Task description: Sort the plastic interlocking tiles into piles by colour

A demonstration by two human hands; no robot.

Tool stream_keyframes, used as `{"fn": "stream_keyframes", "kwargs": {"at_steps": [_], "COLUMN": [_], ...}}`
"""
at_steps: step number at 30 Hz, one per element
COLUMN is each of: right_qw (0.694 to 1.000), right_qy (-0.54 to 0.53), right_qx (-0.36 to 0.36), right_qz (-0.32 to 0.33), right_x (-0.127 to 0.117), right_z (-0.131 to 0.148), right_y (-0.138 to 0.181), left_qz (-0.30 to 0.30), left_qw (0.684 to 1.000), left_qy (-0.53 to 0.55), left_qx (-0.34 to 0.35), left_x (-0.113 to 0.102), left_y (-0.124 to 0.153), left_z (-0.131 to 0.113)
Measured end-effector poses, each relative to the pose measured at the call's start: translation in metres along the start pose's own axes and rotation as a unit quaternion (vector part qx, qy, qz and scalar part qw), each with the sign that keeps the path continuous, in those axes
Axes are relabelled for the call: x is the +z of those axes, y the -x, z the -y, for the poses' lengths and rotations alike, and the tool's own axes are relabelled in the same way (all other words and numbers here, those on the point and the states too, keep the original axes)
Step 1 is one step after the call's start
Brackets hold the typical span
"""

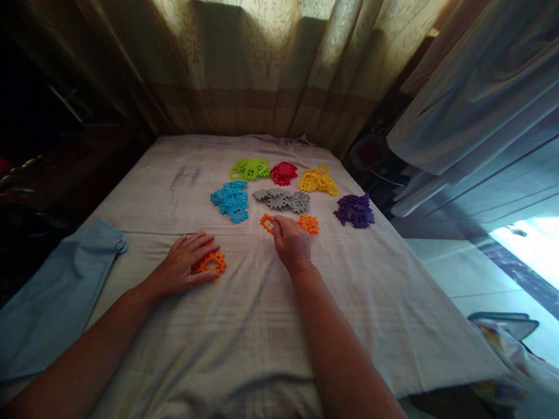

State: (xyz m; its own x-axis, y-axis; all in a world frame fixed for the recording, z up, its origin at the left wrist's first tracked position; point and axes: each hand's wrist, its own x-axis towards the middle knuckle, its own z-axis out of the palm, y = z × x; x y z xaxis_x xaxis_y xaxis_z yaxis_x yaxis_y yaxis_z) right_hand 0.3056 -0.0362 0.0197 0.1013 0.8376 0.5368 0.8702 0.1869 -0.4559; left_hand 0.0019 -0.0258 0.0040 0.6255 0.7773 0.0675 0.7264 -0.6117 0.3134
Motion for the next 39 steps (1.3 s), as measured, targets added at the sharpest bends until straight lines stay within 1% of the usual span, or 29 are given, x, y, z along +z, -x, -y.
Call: {"fn": "stream_keyframes", "kwargs": {"at_steps": [3, 5, 7, 9, 12, 16, 18, 22, 24, 26, 29, 31, 33, 35, 37, 39], "right_qw": [0.995, 0.986, 0.977, 0.972, 0.971, 0.973, 0.973, 0.969, 0.967, 0.972, 0.986, 0.996, 1.000, 0.996, 0.982, 0.966], "right_qy": [0.020, 0.037, 0.040, 0.026, 0.002, 0.012, 0.026, 0.074, 0.092, 0.093, 0.064, 0.034, 0.006, -0.018, -0.034, -0.033], "right_qx": [0.081, 0.143, 0.193, 0.227, 0.238, 0.228, 0.229, 0.234, 0.232, 0.210, 0.136, 0.073, 0.010, -0.045, -0.093, -0.128], "right_qz": [-0.059, -0.079, -0.079, -0.058, -0.019, -0.002, -0.002, -0.033, -0.045, -0.057, -0.066, -0.045, 0.004, 0.079, 0.160, 0.221], "right_x": [-0.019, -0.032, -0.041, -0.045, -0.044, -0.040, -0.039, -0.042, -0.043, -0.043, -0.035, -0.027, -0.018, -0.010, -0.005, -0.001], "right_z": [-0.026, -0.045, -0.064, -0.079, -0.092, -0.097, -0.098, -0.096, -0.092, -0.083, -0.060, -0.040, -0.018, 0.005, 0.027, 0.048], "right_y": [-0.007, -0.010, -0.010, -0.009, -0.007, -0.005, -0.005, -0.004, -0.005, -0.006, -0.006, -0.005, -0.001, 0.004, 0.011, 0.017], "left_qz": [-0.001, -0.001, -0.004, -0.008, -0.008, -0.006, -0.011, -0.012, -0.007, -0.009, -0.026, -0.039, -0.055, -0.072, -0.089, -0.101], "left_qw": [1.000, 1.000, 1.000, 1.000, 1.000, 1.000, 1.000, 1.000, 1.000, 1.000, 1.000, 0.999, 0.998, 0.996, 0.993, 0.990], "left_qy": [0.002, 0.001, 0.001, 0.001, -0.001, -0.003, -0.003, -0.001, -0.001, -0.003, -0.002, 0.007, 0.025, 0.048, 0.071, 0.092], "left_qx": [0.002, 0.002, 0.001, 0.001, 0.001, 0.000, 0.002, 0.006, 0.005, 0.004, 0.011, 0.014, 0.008, -0.005, -0.016, -0.017], "left_x": [0.000, 0.000, 0.000, 0.001, 0.002, 0.003, 0.003, 0.002, 0.001, 0.001, 0.002, 0.003, 0.004, 0.005, 0.006, 0.006], "left_y": [0.000, 0.000, 0.000, 0.001, 0.000, 0.000, 0.000, 0.001, 0.001, 0.001, 0.000, -0.001, -0.002, -0.003, -0.003, -0.003], "left_z": [0.000, 0.000, 0.000, 0.001, 0.001, 0.002, 0.002, 0.002, 0.001, 0.001, -0.001, -0.004, -0.007, -0.010, -0.012, -0.011]}}
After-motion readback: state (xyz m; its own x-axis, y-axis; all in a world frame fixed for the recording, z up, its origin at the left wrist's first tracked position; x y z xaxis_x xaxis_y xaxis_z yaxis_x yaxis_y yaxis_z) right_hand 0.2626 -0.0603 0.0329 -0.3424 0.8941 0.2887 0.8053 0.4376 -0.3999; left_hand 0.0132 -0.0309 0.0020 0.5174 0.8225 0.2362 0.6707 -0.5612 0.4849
